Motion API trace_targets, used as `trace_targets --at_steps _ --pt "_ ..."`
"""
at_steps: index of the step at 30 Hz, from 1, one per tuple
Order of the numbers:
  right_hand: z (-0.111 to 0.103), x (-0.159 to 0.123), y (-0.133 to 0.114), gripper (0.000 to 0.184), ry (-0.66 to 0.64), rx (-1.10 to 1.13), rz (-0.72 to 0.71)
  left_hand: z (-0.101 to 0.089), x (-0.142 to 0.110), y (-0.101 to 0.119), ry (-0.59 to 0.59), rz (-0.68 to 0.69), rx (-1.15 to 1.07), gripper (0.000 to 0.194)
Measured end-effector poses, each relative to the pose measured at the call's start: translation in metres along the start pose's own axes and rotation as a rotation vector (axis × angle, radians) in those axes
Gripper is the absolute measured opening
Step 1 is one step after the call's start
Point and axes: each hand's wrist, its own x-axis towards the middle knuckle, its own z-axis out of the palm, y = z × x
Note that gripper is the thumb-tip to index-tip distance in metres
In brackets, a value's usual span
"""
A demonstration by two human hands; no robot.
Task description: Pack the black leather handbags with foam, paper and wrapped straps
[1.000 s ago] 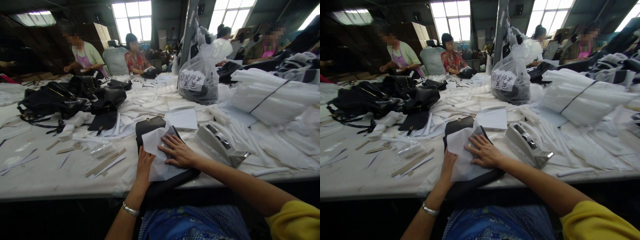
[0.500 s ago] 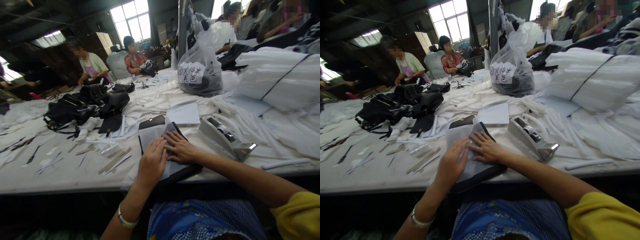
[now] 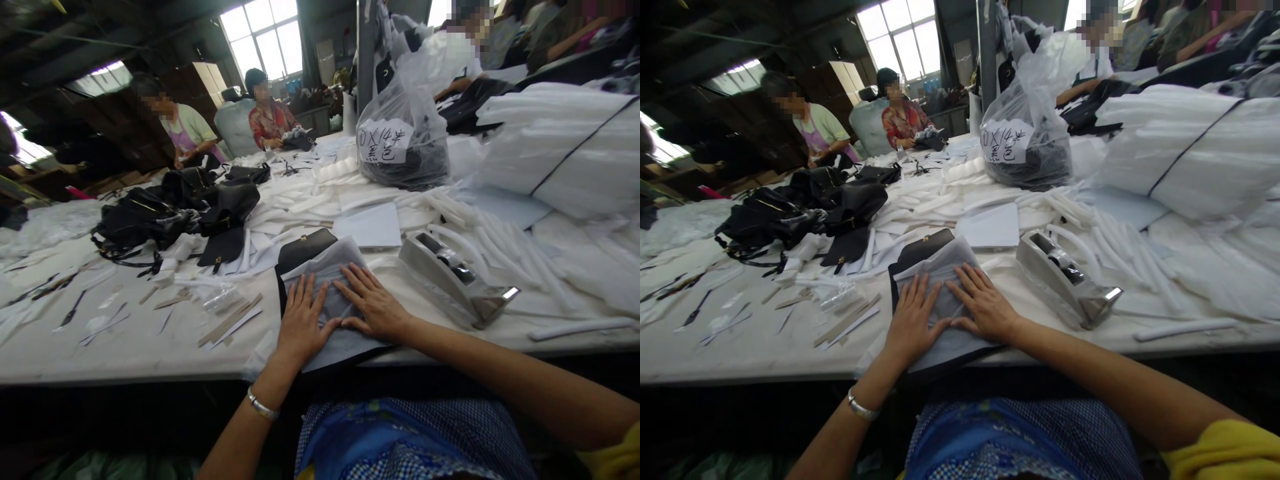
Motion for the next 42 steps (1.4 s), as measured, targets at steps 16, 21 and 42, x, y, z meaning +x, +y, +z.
trace_targets --at_steps 16,21,42 --pt "-0.002 0.014 -0.003 0.083 -0.128 -0.053 -0.025 -0.010 -0.009 -0.007 -0.032 -0.142 -0.080 0.080" --pt "0.000 0.011 -0.005 0.084 -0.129 -0.049 -0.026 -0.030 0.017 0.010 0.004 -0.158 -0.031 0.045" --pt "-0.001 0.010 -0.005 0.083 -0.092 -0.008 -0.011 -0.070 0.121 -0.070 -0.399 -0.142 -0.196 0.022"
